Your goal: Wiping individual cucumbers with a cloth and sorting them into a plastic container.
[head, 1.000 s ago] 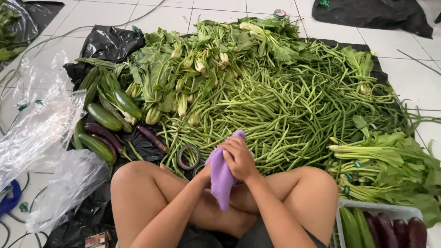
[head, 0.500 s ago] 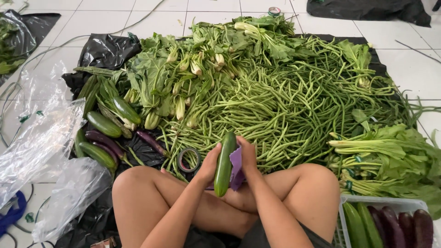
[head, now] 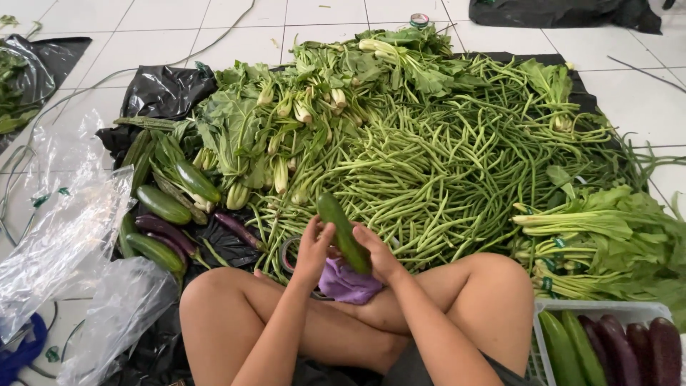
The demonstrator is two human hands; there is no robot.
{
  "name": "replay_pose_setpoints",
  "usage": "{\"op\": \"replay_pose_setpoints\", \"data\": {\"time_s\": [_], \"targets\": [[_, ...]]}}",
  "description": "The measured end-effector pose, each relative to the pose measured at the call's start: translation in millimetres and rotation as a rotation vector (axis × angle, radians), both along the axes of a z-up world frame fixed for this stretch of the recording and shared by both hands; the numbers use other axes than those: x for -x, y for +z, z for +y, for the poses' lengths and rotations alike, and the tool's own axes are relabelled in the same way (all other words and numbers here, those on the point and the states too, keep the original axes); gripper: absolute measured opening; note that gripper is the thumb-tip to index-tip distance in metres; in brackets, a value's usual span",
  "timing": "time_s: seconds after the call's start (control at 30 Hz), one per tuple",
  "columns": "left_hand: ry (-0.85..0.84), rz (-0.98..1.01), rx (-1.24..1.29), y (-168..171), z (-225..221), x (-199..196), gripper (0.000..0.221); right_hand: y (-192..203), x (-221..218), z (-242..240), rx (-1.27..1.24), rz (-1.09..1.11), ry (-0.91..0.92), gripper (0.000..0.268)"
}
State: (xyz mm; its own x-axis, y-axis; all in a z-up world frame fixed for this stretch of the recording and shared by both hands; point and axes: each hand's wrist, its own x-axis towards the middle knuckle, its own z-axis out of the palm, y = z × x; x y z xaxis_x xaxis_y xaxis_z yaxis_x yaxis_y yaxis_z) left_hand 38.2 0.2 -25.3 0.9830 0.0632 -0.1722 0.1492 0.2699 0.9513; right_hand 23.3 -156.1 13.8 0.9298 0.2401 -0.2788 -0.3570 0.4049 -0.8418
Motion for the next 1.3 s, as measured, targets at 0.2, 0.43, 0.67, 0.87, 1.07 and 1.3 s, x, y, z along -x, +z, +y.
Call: {"op": "replay_pose_setpoints", "data": {"time_s": [0.2, 0.43, 0.67, 0.87, 1.07, 1.3], "targets": [[-0.128, -0.099, -0.019, 32.0, -20.6, 21.6, 0.032, -12.1, -15.0, -14.2, 0.674, 0.050, -0.157, 0.062], [-0.104, -0.004, -0.269, -11.5, -1.1, 11.3, 0.021, -19.0, -32.8, -36.3, 0.241, 0.005, -0.467, 0.041], [-0.632, -0.154, -1.038, -42.2, -9.9, 26.9, 0.059, 18.8, -17.9, -85.9, 0.080, -0.378, -0.399, 0.055], [-0.687, -0.025, -1.062, -57.2, 0.1, 18.7, 0.046, 60.1, 20.1, -159.3, 0.390, -0.521, -0.467, 0.060], [-0.681, 0.044, -1.160, -69.1, 6.3, 8.9, 0.048, 91.9, 77.4, -239.5, 0.565, -0.450, -0.617, 0.061], [-0.634, 0.170, -1.224, -75.6, 7.9, -1.2, 0.055, 71.5, 168.7, -317.7, 1.142, -0.023, -0.652, 0.067]]}}
